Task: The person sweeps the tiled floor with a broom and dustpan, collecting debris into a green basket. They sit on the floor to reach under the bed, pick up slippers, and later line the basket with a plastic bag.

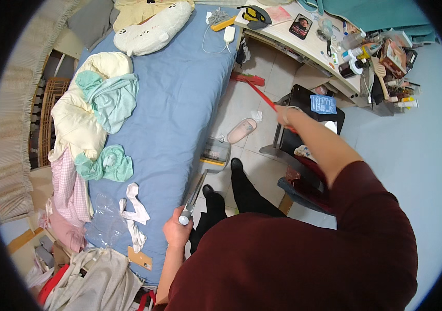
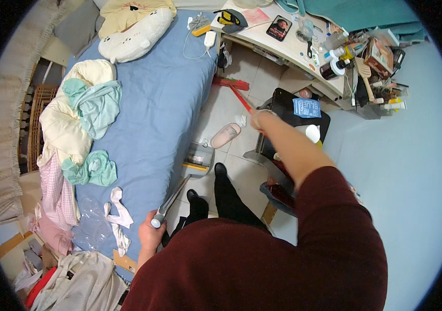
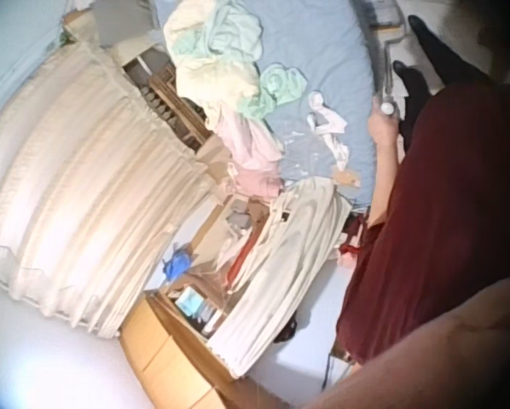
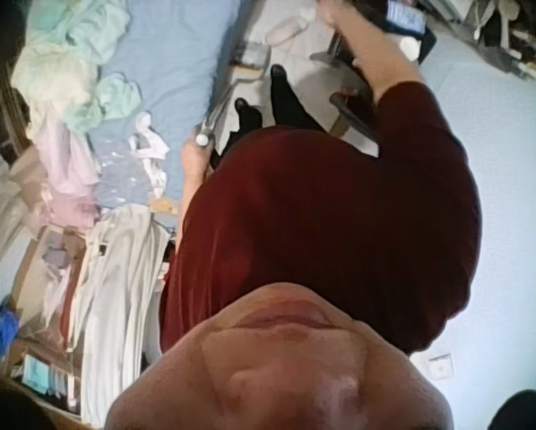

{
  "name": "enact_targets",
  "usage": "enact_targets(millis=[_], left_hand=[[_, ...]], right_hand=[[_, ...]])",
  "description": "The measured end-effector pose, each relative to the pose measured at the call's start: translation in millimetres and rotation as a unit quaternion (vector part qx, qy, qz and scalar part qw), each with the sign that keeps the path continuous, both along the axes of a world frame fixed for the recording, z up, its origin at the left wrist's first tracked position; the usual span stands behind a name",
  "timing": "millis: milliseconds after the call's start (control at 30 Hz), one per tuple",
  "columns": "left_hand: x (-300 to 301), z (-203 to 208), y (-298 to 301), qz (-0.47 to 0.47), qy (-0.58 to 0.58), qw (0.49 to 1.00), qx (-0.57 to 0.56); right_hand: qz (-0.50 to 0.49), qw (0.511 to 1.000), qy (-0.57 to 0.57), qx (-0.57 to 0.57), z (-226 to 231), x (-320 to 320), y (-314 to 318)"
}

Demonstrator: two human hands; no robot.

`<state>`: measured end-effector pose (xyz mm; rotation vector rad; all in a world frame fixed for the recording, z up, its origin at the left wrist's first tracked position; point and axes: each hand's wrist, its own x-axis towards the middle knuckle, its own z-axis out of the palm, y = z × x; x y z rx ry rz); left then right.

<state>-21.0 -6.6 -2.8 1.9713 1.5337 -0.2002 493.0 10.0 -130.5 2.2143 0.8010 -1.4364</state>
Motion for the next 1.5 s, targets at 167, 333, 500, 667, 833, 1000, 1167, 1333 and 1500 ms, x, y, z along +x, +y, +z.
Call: enact_targets(millis=[167, 333, 500, 667, 833, 1000, 1167, 1333, 1500], left_hand=[[-9.2, 12.1, -0.5, 0.034, -0.001, 0.999, -0.033], [-28.6, 25.9, -6.0, 0.049, -0.048, 0.997, -0.019], [-46.6, 22.0, -5.0, -0.008, -0.002, 1.000, 0.003], [-55.5, 16.8, -4.5, -0.024, 0.020, 0.999, 0.015], [-68.7, 12.7, -9.7, 0.003, 0.019, 1.000, 0.003], [-74.0, 13.3, -14.2, 0.003, 0.019, 1.000, 0.004], [-77.2, 6.8, -19.8, 0.009, 0.015, 1.000, 0.000], [-72.2, 7.1, -20.5, 0.022, 0.014, 1.000, -0.012], [-61.1, 11.9, -12.5, 0.019, 0.014, 1.000, -0.011]], right_hand=[[-0.064, 0.994, -0.041, -0.073, -8.1, -84.6, 12.0], [0.155, 0.986, -0.030, -0.055, 9.6, -87.5, -48.4], [0.276, 0.957, -0.061, -0.067, 48.3, -90.5, -75.7], [0.380, 0.908, -0.003, -0.177, 43.7, -103.0, -110.5], [0.348, 0.924, 0.025, -0.154, 129.9, -101.4, -95.3], [0.306, 0.942, 0.035, -0.134, 190.5, -87.2, -84.2], [0.258, 0.965, -0.024, -0.028, 163.0, -70.3, -109.1], [0.225, 0.971, -0.084, -0.016, 93.4, -79.7, -65.4], [0.182, 0.980, -0.078, -0.005, 19.0, -88.4, -37.5]])
